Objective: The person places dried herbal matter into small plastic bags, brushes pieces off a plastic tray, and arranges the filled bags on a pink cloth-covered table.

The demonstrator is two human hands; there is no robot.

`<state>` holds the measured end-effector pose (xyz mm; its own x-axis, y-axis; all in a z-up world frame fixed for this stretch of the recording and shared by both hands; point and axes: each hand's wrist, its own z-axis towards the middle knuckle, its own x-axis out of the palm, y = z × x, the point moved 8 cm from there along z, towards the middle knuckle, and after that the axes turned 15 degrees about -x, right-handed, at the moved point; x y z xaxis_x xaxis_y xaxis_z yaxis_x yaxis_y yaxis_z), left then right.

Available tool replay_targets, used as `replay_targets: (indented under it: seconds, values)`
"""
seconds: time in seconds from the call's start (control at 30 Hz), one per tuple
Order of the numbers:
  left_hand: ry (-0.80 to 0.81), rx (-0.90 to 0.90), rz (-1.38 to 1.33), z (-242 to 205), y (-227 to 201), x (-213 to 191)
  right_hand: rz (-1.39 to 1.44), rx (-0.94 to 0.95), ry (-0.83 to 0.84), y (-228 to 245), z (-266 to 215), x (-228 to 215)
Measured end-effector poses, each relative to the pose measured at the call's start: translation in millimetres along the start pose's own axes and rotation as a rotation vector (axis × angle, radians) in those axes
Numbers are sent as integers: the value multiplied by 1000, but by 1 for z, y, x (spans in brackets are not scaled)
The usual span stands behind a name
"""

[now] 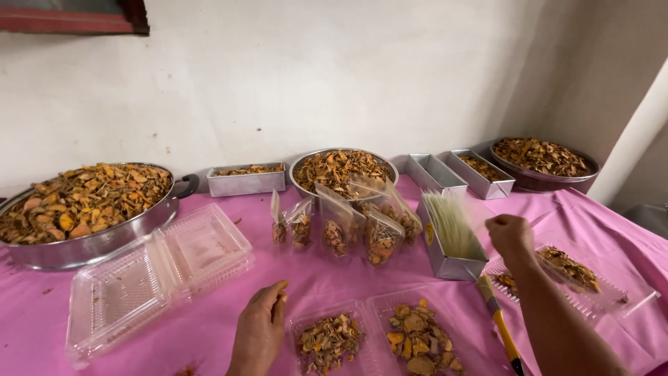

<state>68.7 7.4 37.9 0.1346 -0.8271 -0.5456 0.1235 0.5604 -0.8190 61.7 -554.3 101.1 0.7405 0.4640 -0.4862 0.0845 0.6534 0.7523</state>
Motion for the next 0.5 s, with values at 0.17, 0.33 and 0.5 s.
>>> replay_targets:
  seconds: [0.17, 0.33, 0.5]
  values:
    - [-54, 103, -37, -4, -6, -2, 147, -237, -239, 16, 11, -39]
    - [-148, 149, -21, -13, -21, -18, 307, -414, -272, 87, -36, -77]
    - [-216, 355, -54, -20, -35, -23, 384, -475, -186, 128, -74, -87]
